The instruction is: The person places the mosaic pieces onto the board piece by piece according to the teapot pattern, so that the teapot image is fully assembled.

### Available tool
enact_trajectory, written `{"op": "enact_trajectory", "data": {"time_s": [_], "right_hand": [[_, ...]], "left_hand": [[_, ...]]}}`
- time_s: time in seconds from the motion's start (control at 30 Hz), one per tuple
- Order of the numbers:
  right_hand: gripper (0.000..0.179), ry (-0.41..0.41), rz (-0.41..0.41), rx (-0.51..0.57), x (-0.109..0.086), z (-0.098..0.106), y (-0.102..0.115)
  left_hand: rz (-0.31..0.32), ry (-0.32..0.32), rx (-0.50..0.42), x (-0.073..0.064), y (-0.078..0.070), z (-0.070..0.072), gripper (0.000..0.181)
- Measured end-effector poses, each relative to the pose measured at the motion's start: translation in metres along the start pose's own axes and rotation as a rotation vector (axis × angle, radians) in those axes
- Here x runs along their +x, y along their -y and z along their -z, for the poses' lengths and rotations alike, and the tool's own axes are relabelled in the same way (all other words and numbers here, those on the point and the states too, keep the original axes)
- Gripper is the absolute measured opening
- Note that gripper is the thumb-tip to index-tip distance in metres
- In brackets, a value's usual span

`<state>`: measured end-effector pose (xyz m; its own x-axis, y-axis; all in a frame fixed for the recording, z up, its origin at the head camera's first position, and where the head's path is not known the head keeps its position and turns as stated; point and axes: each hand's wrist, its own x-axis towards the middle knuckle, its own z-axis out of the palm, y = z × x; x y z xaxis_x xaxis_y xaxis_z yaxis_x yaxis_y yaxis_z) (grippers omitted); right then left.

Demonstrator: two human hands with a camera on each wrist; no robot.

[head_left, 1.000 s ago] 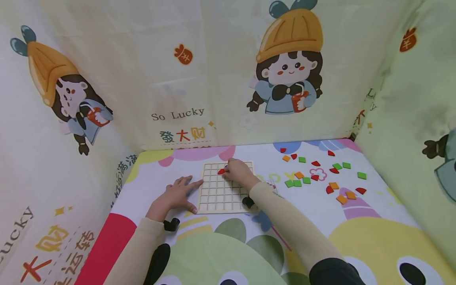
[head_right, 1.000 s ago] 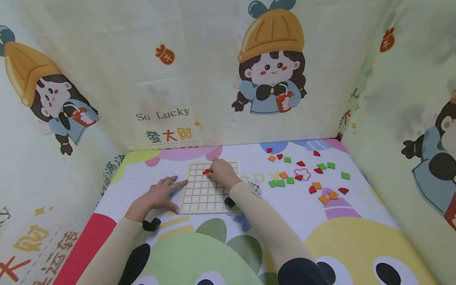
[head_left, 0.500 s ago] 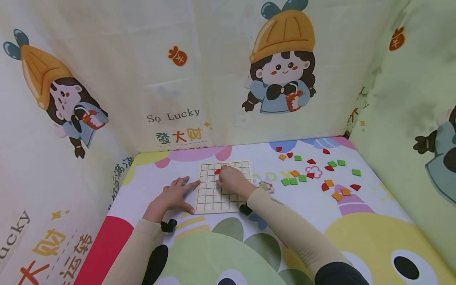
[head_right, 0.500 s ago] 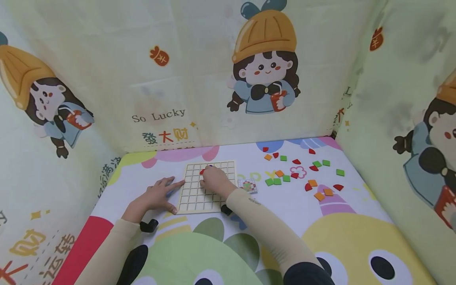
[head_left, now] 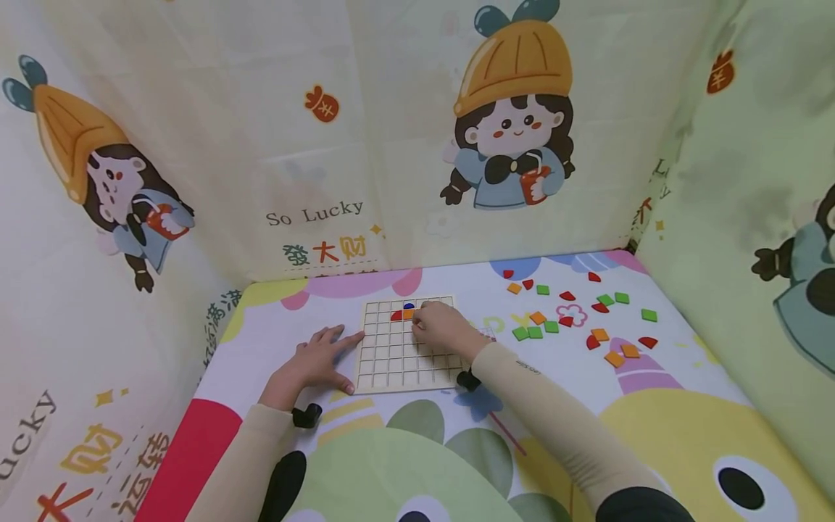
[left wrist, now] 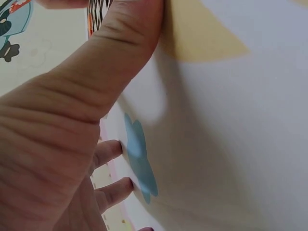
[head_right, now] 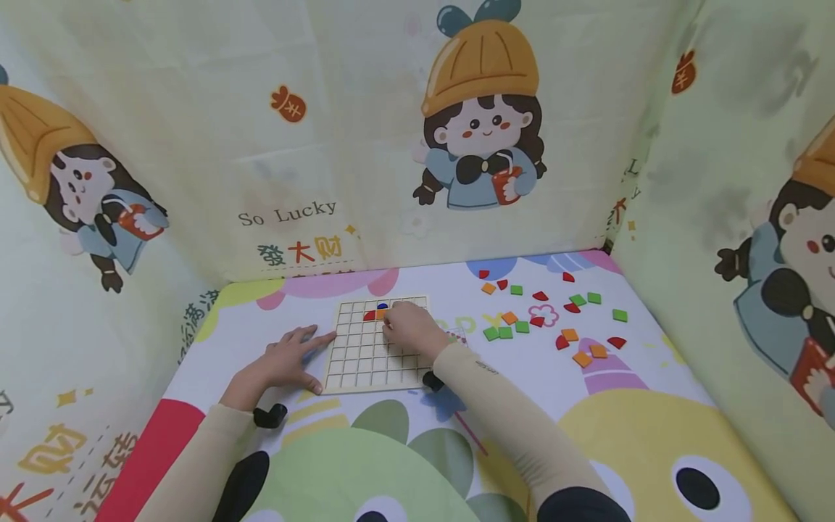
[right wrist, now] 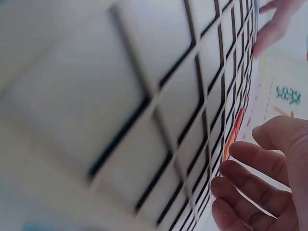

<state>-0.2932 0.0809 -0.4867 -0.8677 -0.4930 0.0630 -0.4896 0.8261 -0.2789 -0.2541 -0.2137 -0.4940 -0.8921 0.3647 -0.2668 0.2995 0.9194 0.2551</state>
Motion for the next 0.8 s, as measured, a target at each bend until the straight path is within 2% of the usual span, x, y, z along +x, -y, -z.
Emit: {"op": "enact_trajectory", "data": {"time_s": [0.2, 0.43, 0.6, 0.8], "right_hand": [[0.020, 0.008, -0.082, -0.025, -0.013, 0.018, -0.021], [0.023, 0.034, -0.186, 0.017, -0.029, 0.036, -0.041], [0.024, 0.036, -0.210, -0.025, -0.040, 0.044, -0.060], [0.021, -0.001, -0.183, -0.097, -0.054, 0.057, -0.084]], "left_hand": [[-0.006, -0.010, 0.009, 0.001, 0.001, -0.001, 0.118], [-0.001, -0.008, 0.018, -0.001, 0.005, -0.001, 0.118], [0.002, 0.001, 0.031, 0.001, 0.008, -0.003, 0.120], [-0.012, -0.010, 0.026, 0.001, 0.004, 0.000, 0.119]]}}
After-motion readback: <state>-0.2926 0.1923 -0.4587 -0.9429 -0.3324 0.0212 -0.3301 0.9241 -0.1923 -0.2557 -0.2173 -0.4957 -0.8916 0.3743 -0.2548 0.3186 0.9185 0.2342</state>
